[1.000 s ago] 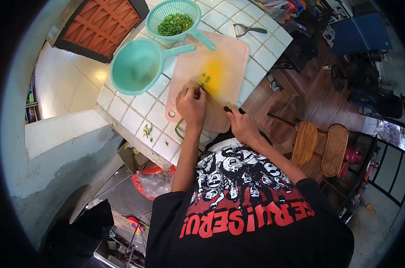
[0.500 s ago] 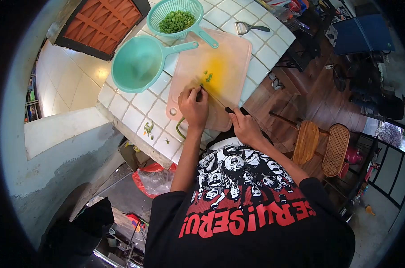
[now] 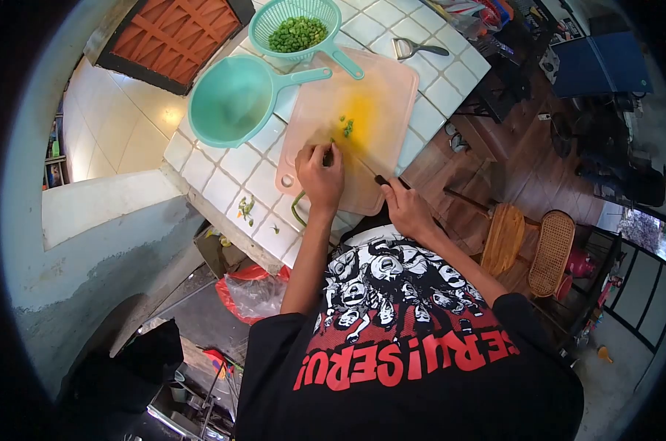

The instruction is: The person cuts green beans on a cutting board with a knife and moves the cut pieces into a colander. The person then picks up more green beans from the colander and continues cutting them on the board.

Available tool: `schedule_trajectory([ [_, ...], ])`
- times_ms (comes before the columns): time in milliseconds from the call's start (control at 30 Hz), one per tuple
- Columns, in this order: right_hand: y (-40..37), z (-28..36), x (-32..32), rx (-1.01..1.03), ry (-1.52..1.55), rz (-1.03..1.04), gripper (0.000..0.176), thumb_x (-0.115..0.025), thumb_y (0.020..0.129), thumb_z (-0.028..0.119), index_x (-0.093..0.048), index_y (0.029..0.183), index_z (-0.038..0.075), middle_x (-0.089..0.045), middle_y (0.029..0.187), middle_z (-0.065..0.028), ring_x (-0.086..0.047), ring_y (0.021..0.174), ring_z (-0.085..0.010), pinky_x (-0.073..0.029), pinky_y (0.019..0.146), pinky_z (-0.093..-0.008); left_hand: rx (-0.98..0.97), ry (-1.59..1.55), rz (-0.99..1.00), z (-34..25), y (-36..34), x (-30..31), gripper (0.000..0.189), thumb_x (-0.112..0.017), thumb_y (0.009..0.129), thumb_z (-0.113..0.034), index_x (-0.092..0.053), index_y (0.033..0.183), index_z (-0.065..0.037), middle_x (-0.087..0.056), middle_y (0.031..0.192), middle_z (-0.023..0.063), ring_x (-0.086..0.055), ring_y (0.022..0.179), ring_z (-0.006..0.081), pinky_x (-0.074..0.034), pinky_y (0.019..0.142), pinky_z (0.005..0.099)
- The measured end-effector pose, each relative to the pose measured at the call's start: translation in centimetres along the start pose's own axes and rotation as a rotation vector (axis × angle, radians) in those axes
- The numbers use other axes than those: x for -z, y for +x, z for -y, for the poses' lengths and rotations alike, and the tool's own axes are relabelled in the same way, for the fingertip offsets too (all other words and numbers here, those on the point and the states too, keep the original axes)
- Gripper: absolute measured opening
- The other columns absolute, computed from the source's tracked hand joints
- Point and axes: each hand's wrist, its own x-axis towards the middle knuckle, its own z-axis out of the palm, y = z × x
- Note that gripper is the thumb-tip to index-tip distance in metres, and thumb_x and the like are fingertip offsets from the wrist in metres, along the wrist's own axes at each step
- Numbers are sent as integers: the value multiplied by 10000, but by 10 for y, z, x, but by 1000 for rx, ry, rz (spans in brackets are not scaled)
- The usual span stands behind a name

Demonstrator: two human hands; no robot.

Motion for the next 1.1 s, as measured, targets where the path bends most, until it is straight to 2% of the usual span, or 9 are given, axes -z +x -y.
schedule_trajectory([
  [300,4,7,3,20,11,96,363,-437,1077,354,-569,1061,15,-655,742,-315,-654,777,-533,-508,680,-625,-3,29,14,1,-1,2,104,-762,800,-51,-735,877,14,-689,863,146,-657,793,299,-529,727,385],
  [567,12,15,-2,13,-103,71,336,-446,1068,353,-565,1050,39,-670,759,-302,-660,765,-530,-521,682,-624,-78,176,-4,1,0,9,106,-775,783,-77,-760,883,-43,-706,880,87,-645,841,287,-505,771,389],
  [900,1,3,2,18,-58,7,383,-433,1068,374,-606,1055,33,-679,783,-305,-666,780,-523,-519,715,-632,-30,91,-21,6,-3,12,95,-777,801,-78,-766,874,-18,-681,838,115,-628,826,281,-503,764,380],
  [967,3,-1,0,8,-34,-11,382,-432,1070,370,-610,1053,33,-677,784,-308,-664,778,-524,-517,716,-635,84,11,9,7,-4,12,96,-779,818,-84,-765,871,-4,-668,816,124,-624,811,282,-503,740,376],
  [1033,5,1,2,-3,-7,-32,381,-430,1071,367,-614,1050,33,-676,785,-310,-663,777,-524,-516,718,-637,59,15,0,7,-5,10,93,-774,821,-87,-757,865,-8,-664,823,122,-615,811,295,-496,742,393],
  [1100,8,6,1,19,43,34,385,-432,1073,369,-610,1035,30,-673,780,-311,-663,779,-524,-518,713,-631,31,24,-10,8,-4,11,90,-770,823,-91,-749,858,-11,-659,830,119,-607,811,308,-489,745,411],
])
